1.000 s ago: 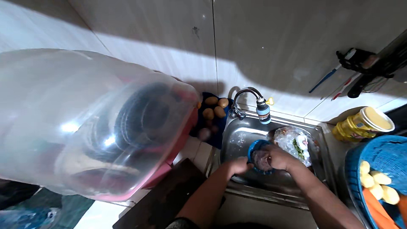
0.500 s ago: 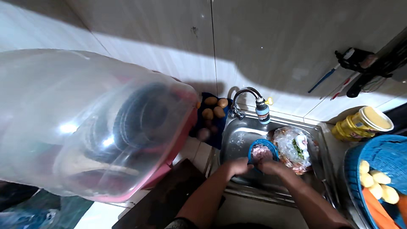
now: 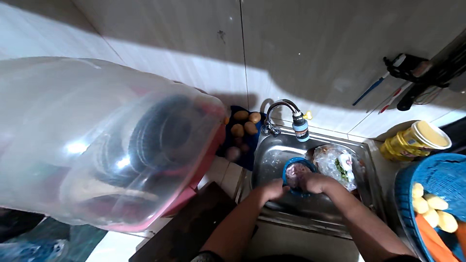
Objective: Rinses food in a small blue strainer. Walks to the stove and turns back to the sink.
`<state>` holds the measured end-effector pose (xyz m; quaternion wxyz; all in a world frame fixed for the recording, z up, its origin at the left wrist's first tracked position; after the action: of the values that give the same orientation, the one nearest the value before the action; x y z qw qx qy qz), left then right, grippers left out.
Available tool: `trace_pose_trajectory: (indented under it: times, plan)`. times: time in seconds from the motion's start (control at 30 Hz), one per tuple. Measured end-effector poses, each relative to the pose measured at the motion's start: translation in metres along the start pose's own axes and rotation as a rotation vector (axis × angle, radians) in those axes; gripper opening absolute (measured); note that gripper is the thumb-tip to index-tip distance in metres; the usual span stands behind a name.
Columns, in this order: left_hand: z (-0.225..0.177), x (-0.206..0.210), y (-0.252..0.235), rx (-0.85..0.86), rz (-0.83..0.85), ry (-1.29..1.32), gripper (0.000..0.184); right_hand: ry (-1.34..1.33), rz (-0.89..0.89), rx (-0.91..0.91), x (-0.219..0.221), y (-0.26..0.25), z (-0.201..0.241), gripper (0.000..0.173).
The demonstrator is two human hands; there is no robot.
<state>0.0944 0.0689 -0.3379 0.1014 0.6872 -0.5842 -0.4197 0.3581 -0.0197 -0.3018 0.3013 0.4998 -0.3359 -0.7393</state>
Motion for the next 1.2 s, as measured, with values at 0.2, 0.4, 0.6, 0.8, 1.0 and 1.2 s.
trace_pose_trajectory:
  times: [0.2,0.4,0.6,0.8,1.0,1.2]
  plan:
    - [0.003,0.004,-0.007,-0.039,0.051,0.091,0.072,0.144,-0.081,0.015,0.033,-0.053,-0.015,0.044]
    - [0.007,0.003,-0.008,-0.011,0.003,0.071,0.072,-0.021,-0.256,0.016,-0.044,0.002,0.007,0.039]
    - [0.003,0.001,-0.002,-0.031,-0.016,0.051,0.073,-0.109,-0.26,0.194,-0.056,0.007,-0.009,0.033]
    - [-0.003,0.005,-0.005,-0.061,0.047,0.057,0.073,-0.437,-0.38,0.155,0.0,-0.038,0.021,0.057]
    - [-0.003,0.004,-0.001,-0.06,0.027,0.055,0.075,-0.245,-0.258,0.077,-0.049,0.016,0.039,0.033]
    - [-0.006,0.005,-0.002,-0.056,0.038,0.071,0.072,-0.363,-0.371,0.309,-0.032,-0.063,-0.015,0.049]
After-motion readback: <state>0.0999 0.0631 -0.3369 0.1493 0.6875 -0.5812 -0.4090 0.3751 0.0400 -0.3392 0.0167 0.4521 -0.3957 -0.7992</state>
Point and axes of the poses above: each hand's wrist, its own y-axis away from the middle knuckle, its own x-axis out of the palm, z = x × y, the point moved 2 cm from there along -y, towards the middle knuckle, and after that the axes turned 14 degrees about z, right-handed, at the moved point
